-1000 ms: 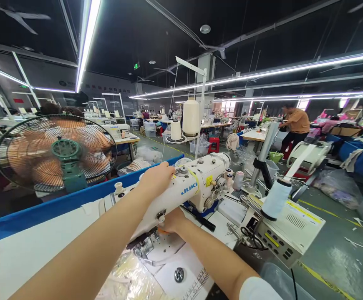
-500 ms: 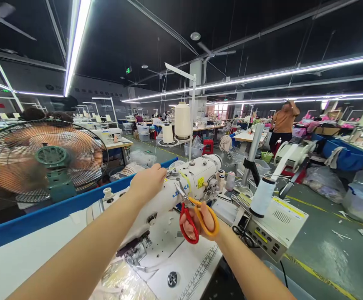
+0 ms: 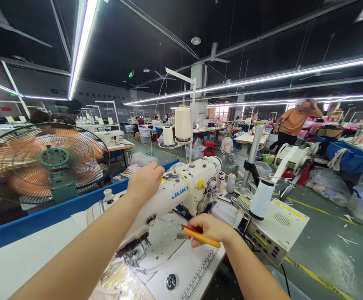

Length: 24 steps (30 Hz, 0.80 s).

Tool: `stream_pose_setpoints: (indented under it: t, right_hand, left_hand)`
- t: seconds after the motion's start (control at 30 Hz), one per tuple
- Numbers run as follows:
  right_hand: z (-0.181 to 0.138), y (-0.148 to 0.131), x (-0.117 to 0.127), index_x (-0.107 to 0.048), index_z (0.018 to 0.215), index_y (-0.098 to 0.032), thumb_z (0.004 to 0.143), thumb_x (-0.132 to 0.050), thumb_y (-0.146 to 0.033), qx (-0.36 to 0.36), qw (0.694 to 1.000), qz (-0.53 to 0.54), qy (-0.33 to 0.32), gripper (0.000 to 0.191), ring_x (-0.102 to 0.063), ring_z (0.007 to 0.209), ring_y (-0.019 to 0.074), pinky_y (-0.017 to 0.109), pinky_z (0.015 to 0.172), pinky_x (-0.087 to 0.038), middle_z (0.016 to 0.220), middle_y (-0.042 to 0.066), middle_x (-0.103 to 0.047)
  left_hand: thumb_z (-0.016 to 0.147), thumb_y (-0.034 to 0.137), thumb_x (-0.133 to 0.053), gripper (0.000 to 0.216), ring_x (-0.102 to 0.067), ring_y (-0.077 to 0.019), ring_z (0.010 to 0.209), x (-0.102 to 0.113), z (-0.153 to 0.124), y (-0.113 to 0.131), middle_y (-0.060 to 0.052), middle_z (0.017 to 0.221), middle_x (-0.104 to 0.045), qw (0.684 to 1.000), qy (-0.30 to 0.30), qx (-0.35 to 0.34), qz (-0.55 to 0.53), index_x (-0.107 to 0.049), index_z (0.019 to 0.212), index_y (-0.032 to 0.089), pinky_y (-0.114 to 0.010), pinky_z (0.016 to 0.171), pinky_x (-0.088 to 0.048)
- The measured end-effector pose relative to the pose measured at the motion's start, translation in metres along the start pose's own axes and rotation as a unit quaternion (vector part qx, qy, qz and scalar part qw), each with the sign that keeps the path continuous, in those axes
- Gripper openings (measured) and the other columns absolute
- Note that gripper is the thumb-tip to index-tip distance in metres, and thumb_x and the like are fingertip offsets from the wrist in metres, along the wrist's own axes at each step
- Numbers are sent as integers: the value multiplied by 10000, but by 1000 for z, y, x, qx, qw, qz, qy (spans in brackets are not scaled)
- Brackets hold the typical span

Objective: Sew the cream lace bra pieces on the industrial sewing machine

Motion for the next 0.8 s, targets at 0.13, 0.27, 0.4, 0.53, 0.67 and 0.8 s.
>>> stream_pose_setpoints:
  t: [0.13,0.27,0.4,0.53,0.67,0.8]
  right_hand:
    - [21,24,-8,-615,636,-164,711,-704,-418,-132,926,-353,30,280,-624,728,233,316,635,-446,693,59,-656]
    - [58,29,-37,-656,920,-122,816,-639,-330,-174,896,-408,17,233,-623,982,245,414,841,-478,1016,117,-677]
    - [54,23,-40,-637,1017,-100,873,-591,-315,-155,904,-396,29,263,-584,1072,242,425,930,-452,1105,143,-645]
    - [-11,1,-40,-506,1255,-113,998,-206,-230,-99,932,-329,117,412,-569,1090,193,352,946,-446,1288,180,-529]
    - [-82,-20,-98,-232,1450,-213,802,-632,-440,80,996,-28,20,795,-624,906,186,298,669,-551,1419,162,-386]
    - [-107,0,-137,-427,1325,-131,678,-731,-274,18,1000,12,-20,729,-613,924,243,378,790,-540,1158,161,-580]
  left_hand:
    - [961,239,-227,415,-547,-268,988,8,-1,3,-108,1022,-640,999,32,12,-4,-637,993,190,-359,772,-392]
    - [979,286,-176,459,-487,-268,1105,15,-3,15,-89,1084,-635,997,52,-59,-19,-632,989,233,-423,930,-315]
    - [979,312,-164,466,-432,-271,1209,25,-36,29,-58,1127,-619,993,35,-92,-61,-629,993,275,-479,1007,-254]
    - [915,205,-268,385,-601,-303,888,4,-114,65,-125,1039,-630,978,-177,-98,-41,-631,1042,224,-430,714,-442]
    - [823,133,-447,237,-628,-230,704,-43,-201,100,-81,943,-628,912,-383,-66,-133,-632,954,205,-339,597,-463]
    - [802,116,-456,192,-628,-190,747,-71,-241,120,-63,945,-617,881,-391,-39,-265,-616,875,192,-289,637,-469]
Point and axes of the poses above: each hand's wrist, its own z-axis towards the middle knuckle, its own x-axis out of the back of the hand, y = z × x, the point moved 6 cm from there along z, towards the middle knuckle
